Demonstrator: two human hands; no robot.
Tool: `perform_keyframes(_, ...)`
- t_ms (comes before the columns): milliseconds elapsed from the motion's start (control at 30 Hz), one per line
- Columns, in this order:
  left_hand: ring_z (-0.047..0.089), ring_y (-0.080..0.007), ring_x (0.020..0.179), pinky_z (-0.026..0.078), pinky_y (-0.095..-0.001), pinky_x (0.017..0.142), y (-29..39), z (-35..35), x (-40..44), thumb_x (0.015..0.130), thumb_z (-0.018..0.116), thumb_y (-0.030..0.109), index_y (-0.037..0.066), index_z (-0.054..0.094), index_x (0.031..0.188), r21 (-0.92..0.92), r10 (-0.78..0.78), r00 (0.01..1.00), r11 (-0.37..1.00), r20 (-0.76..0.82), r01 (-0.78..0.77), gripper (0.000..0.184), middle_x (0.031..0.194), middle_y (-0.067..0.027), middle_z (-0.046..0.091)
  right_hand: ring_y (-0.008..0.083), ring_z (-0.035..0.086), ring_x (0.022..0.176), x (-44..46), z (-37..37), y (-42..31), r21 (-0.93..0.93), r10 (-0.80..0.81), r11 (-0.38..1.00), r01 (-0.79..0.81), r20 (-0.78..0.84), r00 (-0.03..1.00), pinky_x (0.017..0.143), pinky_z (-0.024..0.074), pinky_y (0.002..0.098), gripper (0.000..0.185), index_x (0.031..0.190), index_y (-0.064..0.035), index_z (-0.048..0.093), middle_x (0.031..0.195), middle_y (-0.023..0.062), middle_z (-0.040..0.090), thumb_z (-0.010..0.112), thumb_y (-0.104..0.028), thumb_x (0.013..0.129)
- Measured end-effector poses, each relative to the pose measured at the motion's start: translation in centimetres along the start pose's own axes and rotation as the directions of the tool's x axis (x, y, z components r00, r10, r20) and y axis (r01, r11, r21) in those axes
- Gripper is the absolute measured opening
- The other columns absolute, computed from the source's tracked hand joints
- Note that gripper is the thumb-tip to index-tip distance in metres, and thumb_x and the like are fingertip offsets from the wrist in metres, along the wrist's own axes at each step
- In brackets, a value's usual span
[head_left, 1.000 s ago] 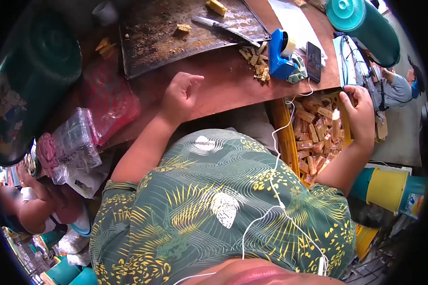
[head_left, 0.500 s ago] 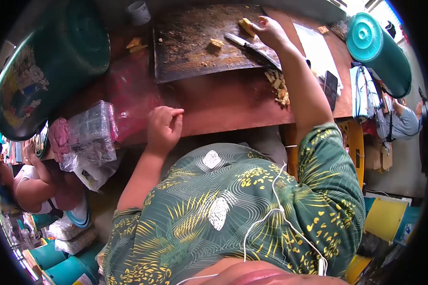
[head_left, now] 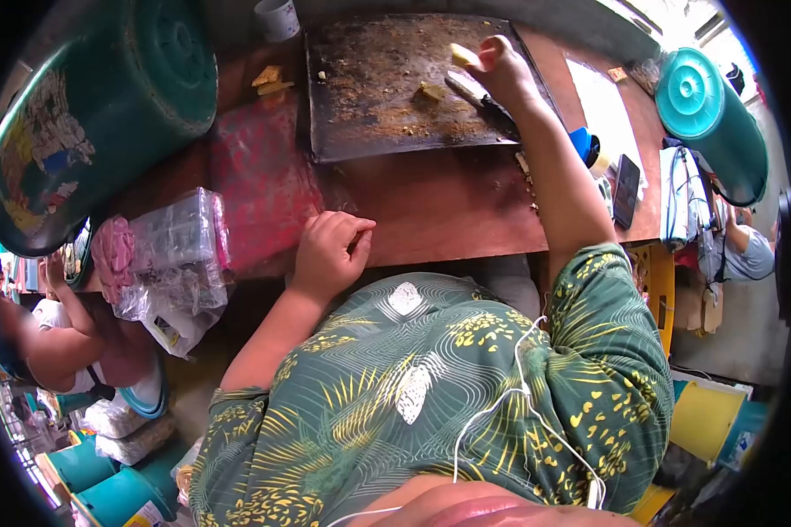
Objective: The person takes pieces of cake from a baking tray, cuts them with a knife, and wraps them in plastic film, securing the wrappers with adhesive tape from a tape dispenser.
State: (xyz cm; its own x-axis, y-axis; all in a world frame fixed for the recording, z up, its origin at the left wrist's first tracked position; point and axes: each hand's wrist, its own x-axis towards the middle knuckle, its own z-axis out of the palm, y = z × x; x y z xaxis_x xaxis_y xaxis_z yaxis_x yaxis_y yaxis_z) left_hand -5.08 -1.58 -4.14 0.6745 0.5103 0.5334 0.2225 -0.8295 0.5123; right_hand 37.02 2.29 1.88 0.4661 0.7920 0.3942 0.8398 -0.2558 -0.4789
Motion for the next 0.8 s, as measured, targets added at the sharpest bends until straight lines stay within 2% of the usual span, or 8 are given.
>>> perform_keyframes(67,0.067,-0.0276,0.087,0.049,-0.0414,0.078,0.3,-0.1,0.0,0.085,0.073,0.010,0.010,0.072,0.096,-0.003,-0.014,1.000,1.000,0.009,0.014,0.011,0.090,-0.0061,0.071,0.0316,0.073,0.102,-1.9,0.0,-3.3,0.130,-0.134,0.984,0.125,0.066,0.989,0.088,0.0580,0.0424,0.055,0.124,-0.0080,0.058,0.107,0.0164,0.074,0.087,-0.029,0.083)
perform_keyframes(133,0.067,-0.0280,0.087,0.049,-0.0416,0.078,0.5,-0.2,0.2,0.086,0.073,0.011,0.010,0.072,0.095,-0.018,-0.014,1.000,1.000,0.007,0.014,0.010,0.090,-0.0065,0.071,0.0333,0.071,0.104,-3.1,0.6,-4.4,0.100,-0.258,0.965,0.242,0.206,0.944,0.089,0.0575,0.0434,0.053,0.126,-0.0096,0.057,0.109,0.0162,0.073,0.085,-0.027,0.084)
perform_keyframes(200,0.067,-0.0284,0.087,0.049,-0.0419,0.078,1.4,0.2,0.2,0.086,0.073,0.012,0.010,0.072,0.095,-0.032,-0.010,1.000,0.999,0.004,0.010,0.009,0.090,-0.0068,0.072,0.0373,0.069,0.106,-4.1,0.2,-5.4,-0.088,-0.117,0.984,0.157,0.343,0.932,0.088,0.0557,0.0463,0.051,0.130,-0.0151,0.056,0.112,0.0187,0.071,0.081,-0.029,0.088)
perform_keyframes(367,0.067,-0.0292,0.088,0.049,-0.0428,0.079,0.8,-0.1,0.1,0.087,0.073,0.013,0.009,0.072,0.095,-0.072,-0.034,0.999,0.997,0.017,0.035,0.009,0.091,-0.0074,0.072,0.0406,0.070,0.107,-2.4,1.6,-5.5,-0.092,-0.152,0.976,0.196,0.357,0.922,0.090,0.0564,0.0484,0.052,0.129,-0.0124,0.056,0.110,0.0211,0.074,0.080,-0.031,0.086)
perform_keyframes(500,0.067,-0.0288,0.089,0.051,-0.0429,0.080,1.4,0.0,0.3,0.088,0.072,0.015,0.011,0.073,0.095,-0.087,-0.035,0.999,0.996,0.029,0.037,0.009,0.091,-0.0067,0.071,0.0408,0.072,0.099,-1.8,0.3,-8.7,-0.271,-0.030,0.954,0.131,0.346,0.938,0.085,0.0575,0.0486,0.052,0.129,-0.0135,0.055,0.105,0.0199,0.075,0.081,-0.027,0.086)
perform_keyframes(667,0.067,-0.0299,0.087,0.053,-0.0446,0.077,2.1,0.5,0.5,0.086,0.073,0.013,0.010,0.072,0.099,-0.074,-0.024,0.997,0.997,0.070,0.029,0.013,0.091,-0.0067,0.071,0.0387,0.073,0.099,0.0,3.2,-13.0,-0.004,-0.336,0.937,0.348,0.256,0.907,0.081,0.0585,0.0481,0.053,0.131,-0.0140,0.055,0.105,0.0188,0.075,0.080,-0.023,0.085)
perform_keyframes(733,0.068,-0.0301,0.086,0.053,-0.0449,0.076,1.8,0.6,0.4,0.085,0.074,0.011,0.010,0.072,0.100,-0.065,-0.017,0.997,0.998,0.070,0.022,0.016,0.091,-0.0067,0.070,0.0391,0.072,0.102,0.8,5.3,-16.6,0.151,-0.370,0.929,0.337,0.385,0.846,0.086,0.0585,0.0490,0.053,0.131,-0.0132,0.057,0.108,0.0205,0.074,0.080,-0.024,0.084)
perform_keyframes(800,0.068,-0.0307,0.084,0.052,-0.0452,0.075,1.7,0.5,0.4,0.084,0.074,0.008,0.010,0.071,0.102,-0.072,-0.008,0.998,0.997,0.068,0.013,0.019,0.091,-0.0074,0.070,0.0389,0.070,0.108,1.0,8.1,-20.4,0.096,-0.321,0.946,0.310,0.403,0.857,0.090,0.0562,0.0503,0.056,0.132,-0.0144,0.059,0.110,0.0194,0.072,0.082,-0.029,0.083)
